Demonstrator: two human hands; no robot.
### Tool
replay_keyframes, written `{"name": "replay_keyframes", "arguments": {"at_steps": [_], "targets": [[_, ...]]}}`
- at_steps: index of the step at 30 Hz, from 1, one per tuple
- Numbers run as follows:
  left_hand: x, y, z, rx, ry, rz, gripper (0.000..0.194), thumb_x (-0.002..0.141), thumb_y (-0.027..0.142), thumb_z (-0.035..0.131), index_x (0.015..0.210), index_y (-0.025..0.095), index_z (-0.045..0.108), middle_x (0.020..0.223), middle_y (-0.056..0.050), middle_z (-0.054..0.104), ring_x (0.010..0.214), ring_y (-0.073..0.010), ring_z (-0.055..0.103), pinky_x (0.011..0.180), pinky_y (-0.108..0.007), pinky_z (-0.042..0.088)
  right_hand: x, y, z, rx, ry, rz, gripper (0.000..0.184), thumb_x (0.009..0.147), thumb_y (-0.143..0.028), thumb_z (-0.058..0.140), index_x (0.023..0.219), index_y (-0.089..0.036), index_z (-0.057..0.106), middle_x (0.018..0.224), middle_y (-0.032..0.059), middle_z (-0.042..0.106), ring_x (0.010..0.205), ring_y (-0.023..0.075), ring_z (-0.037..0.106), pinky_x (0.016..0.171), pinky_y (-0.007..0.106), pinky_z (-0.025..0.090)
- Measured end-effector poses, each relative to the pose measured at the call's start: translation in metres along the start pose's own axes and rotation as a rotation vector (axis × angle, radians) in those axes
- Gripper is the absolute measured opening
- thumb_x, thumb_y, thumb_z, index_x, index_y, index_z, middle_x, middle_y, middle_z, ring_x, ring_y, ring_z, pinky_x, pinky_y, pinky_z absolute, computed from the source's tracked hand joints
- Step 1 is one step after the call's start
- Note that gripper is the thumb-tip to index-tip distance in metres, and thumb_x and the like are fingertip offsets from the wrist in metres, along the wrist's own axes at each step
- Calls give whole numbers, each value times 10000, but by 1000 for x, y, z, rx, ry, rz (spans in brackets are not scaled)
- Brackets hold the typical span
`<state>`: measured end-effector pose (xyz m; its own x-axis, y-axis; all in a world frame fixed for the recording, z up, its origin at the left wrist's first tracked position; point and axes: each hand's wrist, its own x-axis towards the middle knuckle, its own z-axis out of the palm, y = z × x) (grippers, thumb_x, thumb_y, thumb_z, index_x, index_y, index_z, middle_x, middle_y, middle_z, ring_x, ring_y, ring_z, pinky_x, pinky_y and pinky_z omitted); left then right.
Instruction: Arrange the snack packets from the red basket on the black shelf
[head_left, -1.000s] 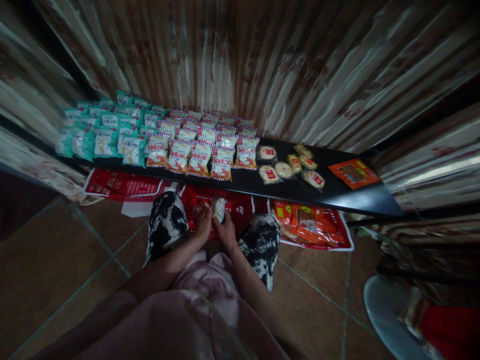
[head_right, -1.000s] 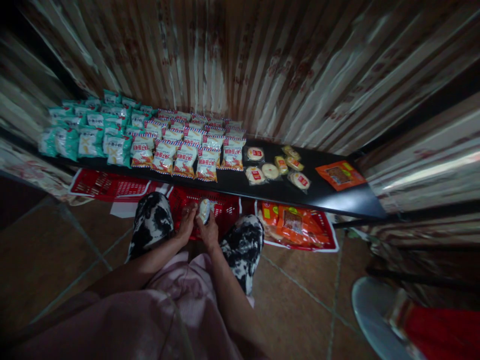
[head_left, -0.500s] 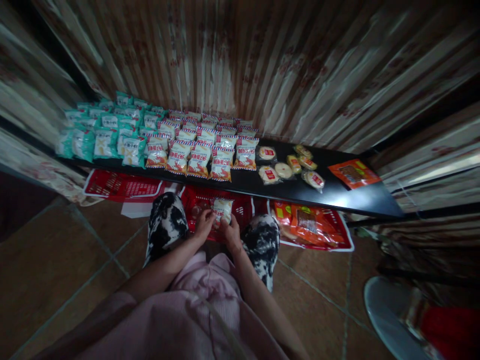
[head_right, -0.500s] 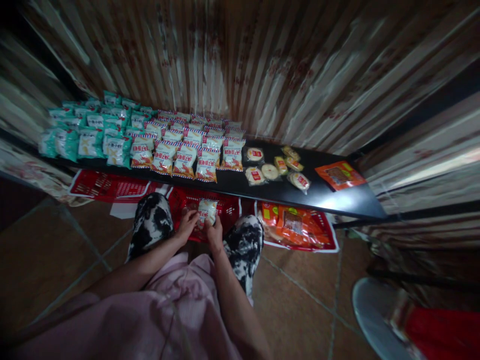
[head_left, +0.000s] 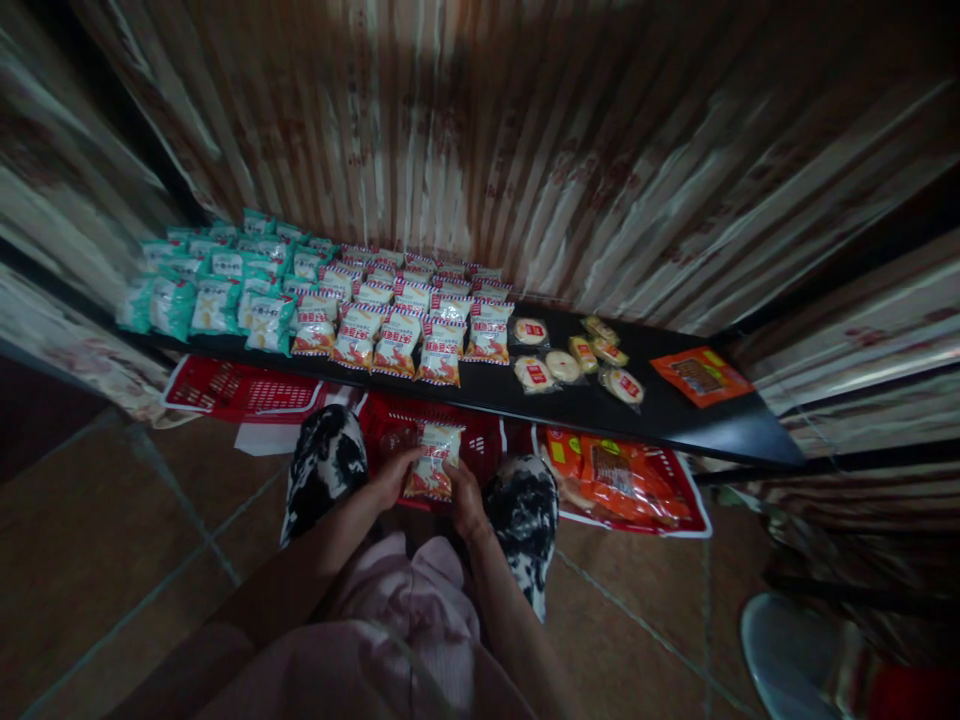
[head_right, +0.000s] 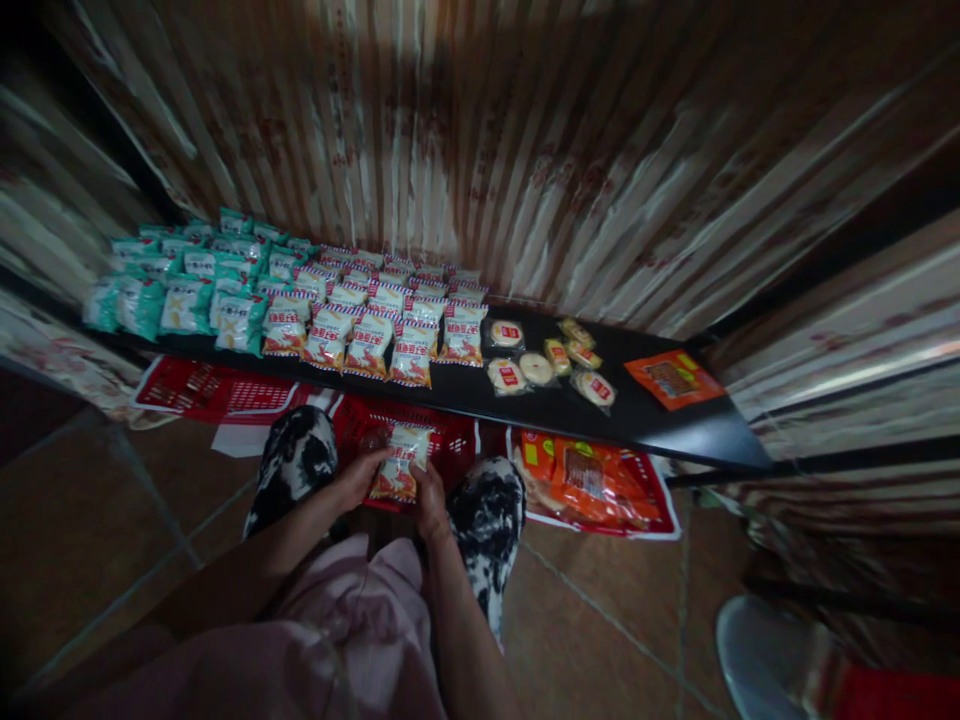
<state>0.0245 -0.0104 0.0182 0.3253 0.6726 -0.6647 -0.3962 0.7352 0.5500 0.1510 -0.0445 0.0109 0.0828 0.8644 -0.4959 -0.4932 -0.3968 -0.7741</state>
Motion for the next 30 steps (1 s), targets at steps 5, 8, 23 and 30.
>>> {"name": "replay_keyframes", "arguments": {"at_steps": [5, 8, 23, 30], "targets": [[-1, 1, 0, -75, -65, 10, 359, 678, 300, 730, 990, 139, 654, 837, -78, 730, 702, -212, 701, 656, -318, 568, -5, -4, -3, -81, -71, -47, 510, 649, -428, 714, 1079, -170, 623, 891, 58, 730, 798, 244, 685, 680, 336, 532], [2, -1, -1, -45, 1, 127, 402, 615, 306, 789, 962, 160, 649, 828, -58, 726, 697, -199, 697, 655, -308, 562, -7, -7, -7, -176, -70, -97, 511, 683, -467, 705, 1096, -180, 614, 949, 64, 724, 811, 230, 677, 699, 326, 529], [-2, -1, 16, 192, 62, 348, 502, 570, 453, 826, 970, 184, 686, 913, -56, 726, 856, -226, 679, 734, -281, 525, -4, -17, -10, -297, 39, -231, 428, 685, -523, 693, 952, -190, 663, 853, 45, 724, 699, 197, 640, 654, 299, 504], [-11, 2, 26, 229, 17, 371, 438, 624, 470, 772, 936, 179, 671, 873, -54, 722, 808, -217, 680, 730, -286, 522, -10, -32, -12, -307, 40, -249, 456, 694, -524, 679, 1001, -188, 669, 867, 56, 723, 743, 221, 649, 675, 319, 515]]}}
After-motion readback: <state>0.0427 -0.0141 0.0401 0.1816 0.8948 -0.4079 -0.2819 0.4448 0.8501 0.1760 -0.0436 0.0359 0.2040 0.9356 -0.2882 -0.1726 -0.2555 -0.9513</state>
